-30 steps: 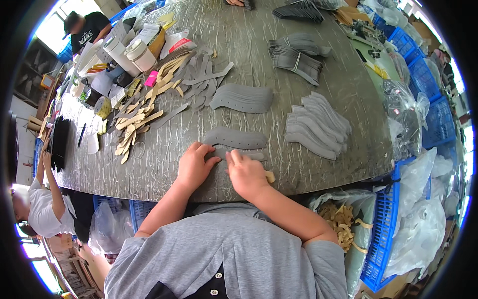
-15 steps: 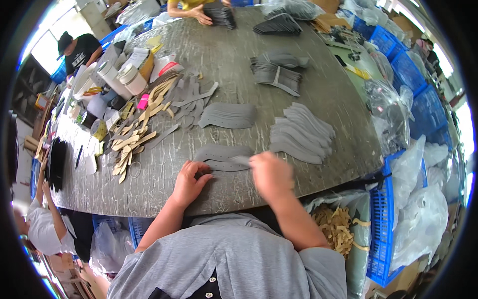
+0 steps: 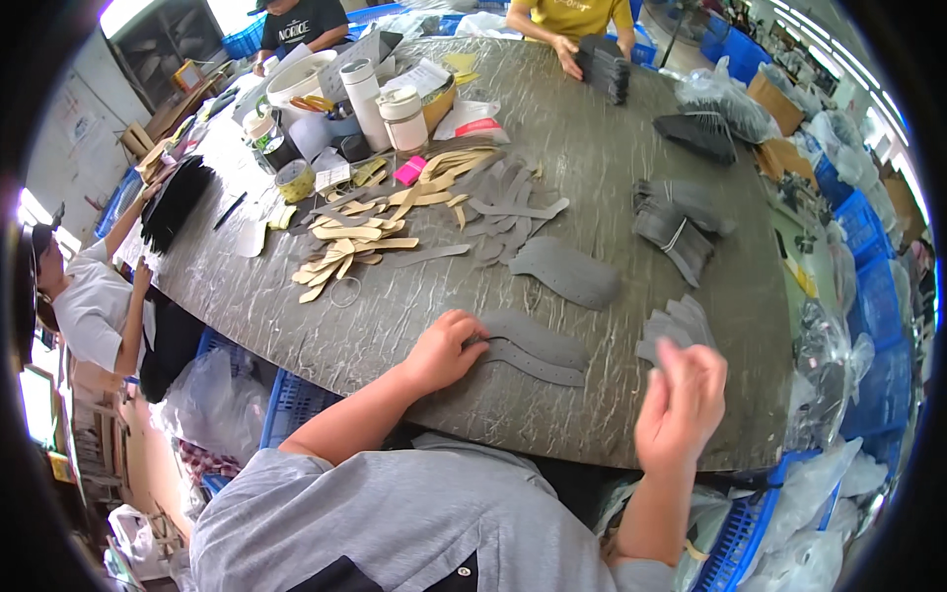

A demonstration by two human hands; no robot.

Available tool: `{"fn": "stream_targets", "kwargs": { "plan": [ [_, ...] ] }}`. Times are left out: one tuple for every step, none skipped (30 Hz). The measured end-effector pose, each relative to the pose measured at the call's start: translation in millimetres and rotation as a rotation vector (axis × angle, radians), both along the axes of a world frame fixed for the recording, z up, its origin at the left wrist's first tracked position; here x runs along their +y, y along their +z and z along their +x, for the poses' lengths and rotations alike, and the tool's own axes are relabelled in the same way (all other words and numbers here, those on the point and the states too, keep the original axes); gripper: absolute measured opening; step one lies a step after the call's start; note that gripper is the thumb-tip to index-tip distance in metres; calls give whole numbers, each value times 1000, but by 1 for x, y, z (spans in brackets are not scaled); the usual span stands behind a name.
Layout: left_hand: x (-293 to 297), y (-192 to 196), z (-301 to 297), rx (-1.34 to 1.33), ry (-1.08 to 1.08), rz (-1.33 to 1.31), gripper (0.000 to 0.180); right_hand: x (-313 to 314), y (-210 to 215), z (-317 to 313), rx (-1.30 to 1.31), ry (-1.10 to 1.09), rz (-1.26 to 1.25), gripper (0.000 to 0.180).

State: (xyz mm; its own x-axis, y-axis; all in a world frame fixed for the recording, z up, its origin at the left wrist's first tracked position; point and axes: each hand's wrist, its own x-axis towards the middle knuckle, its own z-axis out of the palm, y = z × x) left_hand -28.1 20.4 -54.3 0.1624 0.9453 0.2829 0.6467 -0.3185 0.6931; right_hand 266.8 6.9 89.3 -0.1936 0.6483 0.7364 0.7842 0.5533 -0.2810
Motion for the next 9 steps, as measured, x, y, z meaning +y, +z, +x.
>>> {"fn": "stream_targets", "kwargs": {
  "plan": [
    [3,0,-5,24,18,-20,17,-8,27,-19,-107,134,129,19],
    [5,1,-8,29,26,-3,17,-17,50,-37,-134,300,220,22],
    [8,3,-12,34,32,14,17,-27,71,-44,-164,411,272,25],
    [20,8,-4,22,-23,39,17,-48,95,-46,-215,431,296,28],
    [21,10,-11,38,-7,27,17,-57,111,-45,-230,495,298,32],
    [21,12,-18,54,10,15,17,-62,123,-38,-237,520,253,36],
    [22,15,-25,62,28,11,17,-67,132,-34,-248,541,225,40],
    [27,16,-27,70,28,21,17,-54,145,-33,-430,592,508,28],
    [30,15,-29,67,29,30,18,-53,144,-30,-380,540,569,26]
  ]
}}
